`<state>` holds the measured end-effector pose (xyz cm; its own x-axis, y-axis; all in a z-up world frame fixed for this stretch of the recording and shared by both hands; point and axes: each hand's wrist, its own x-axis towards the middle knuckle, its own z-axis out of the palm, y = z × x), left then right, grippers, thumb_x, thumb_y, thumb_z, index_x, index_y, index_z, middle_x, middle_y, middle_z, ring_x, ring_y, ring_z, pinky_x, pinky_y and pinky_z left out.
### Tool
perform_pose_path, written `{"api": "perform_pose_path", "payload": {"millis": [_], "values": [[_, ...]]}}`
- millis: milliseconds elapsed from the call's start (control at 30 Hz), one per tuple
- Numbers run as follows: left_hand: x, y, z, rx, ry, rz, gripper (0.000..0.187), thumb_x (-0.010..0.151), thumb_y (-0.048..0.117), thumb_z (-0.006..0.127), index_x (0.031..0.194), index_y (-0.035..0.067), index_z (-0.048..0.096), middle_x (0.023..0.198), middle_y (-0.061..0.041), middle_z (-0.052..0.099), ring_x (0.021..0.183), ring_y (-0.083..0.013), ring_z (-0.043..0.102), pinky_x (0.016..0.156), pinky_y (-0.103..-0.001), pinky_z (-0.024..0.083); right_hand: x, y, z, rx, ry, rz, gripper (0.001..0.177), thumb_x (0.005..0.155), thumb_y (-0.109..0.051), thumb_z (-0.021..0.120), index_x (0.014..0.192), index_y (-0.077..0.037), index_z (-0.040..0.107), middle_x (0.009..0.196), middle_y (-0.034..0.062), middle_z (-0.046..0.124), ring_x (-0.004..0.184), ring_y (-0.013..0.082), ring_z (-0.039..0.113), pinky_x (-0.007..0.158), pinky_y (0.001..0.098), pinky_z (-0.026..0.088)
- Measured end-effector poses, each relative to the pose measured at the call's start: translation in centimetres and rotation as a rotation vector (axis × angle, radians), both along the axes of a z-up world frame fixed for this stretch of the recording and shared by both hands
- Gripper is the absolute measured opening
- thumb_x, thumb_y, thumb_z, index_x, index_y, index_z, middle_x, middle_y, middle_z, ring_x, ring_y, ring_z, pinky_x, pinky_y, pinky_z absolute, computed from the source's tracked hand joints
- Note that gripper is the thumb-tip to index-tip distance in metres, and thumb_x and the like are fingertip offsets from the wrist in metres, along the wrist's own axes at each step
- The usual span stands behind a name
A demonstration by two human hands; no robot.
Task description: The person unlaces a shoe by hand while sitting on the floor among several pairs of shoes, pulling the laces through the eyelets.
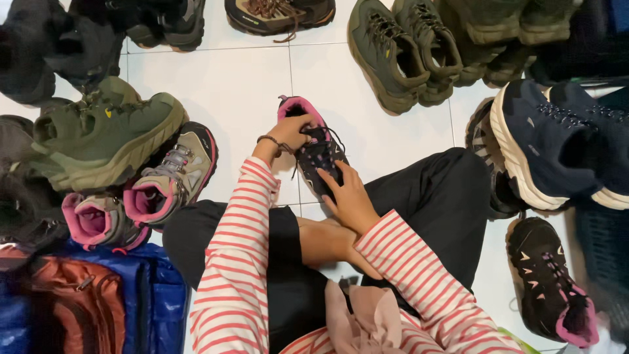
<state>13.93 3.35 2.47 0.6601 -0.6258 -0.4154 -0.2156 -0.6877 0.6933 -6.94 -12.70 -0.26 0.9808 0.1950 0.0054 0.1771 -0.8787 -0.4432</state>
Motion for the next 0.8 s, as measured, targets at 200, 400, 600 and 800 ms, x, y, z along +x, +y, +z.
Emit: {"api": "perform_pose_path", "payload": {"millis": [200, 400, 600, 800], "values": [[0.3, -1.0, -2.1, -0.122, 0.017, 0.111, 0.029, 0.079, 0.012, 0.065, 0.106, 0.016, 0.071, 0.095, -0.009, 0.068, 0.105, -0.0319, 0.066, 0.096, -0.048, 0.051, 0.0, 0.5, 0.0, -0.176, -0.039, 0.007, 0.073, 0.094, -0.036, 0.063, 0.160, -0.027, 0.034, 0.147, 0.0246, 0.036, 0.129, 0.0431, 0.046, 0.101, 0.0563, 0.046], [1.3, -1.3, -3.8, -0.053, -0.015, 0.071, 0.029, 0.085, 0.029, 0.071, 0.107, 0.010, 0.069, 0.104, -0.012, 0.071, 0.108, -0.0320, 0.068, 0.094, -0.046, 0.052, -0.1, 0.5, -0.4, -0.242, -0.108, 0.045, 0.084, 0.086, -0.038, 0.068, 0.161, -0.026, 0.032, 0.143, 0.0253, 0.041, 0.121, 0.0417, 0.052, 0.096, 0.0532, 0.050], [0.4, -1.8, -3.2, -0.131, -0.061, 0.161, 0.030, 0.089, 0.024, 0.075, 0.114, 0.009, 0.067, 0.105, -0.012, 0.073, 0.105, -0.0285, 0.070, 0.092, -0.043, 0.057, -0.5, 0.5, -0.4, -0.272, -0.179, 0.048, 0.085, 0.084, -0.041, 0.067, 0.160, -0.024, 0.035, 0.139, 0.0247, 0.043, 0.115, 0.0408, 0.053, 0.092, 0.0486, 0.050], [-4.4, -0.2, -4.3, -0.381, -0.520, 0.369, 0.028, 0.092, 0.032, 0.074, 0.115, 0.021, 0.062, 0.112, 0.000, 0.064, 0.118, -0.0256, 0.060, 0.105, -0.047, 0.044, 3.1, -3.6, -1.2, 0.190, 0.021, -0.102, 0.064, 0.094, -0.045, 0.065, 0.149, -0.015, 0.050, 0.120, 0.0161, 0.064, 0.111, 0.0369, 0.064, 0.094, 0.0487, 0.052]]}}
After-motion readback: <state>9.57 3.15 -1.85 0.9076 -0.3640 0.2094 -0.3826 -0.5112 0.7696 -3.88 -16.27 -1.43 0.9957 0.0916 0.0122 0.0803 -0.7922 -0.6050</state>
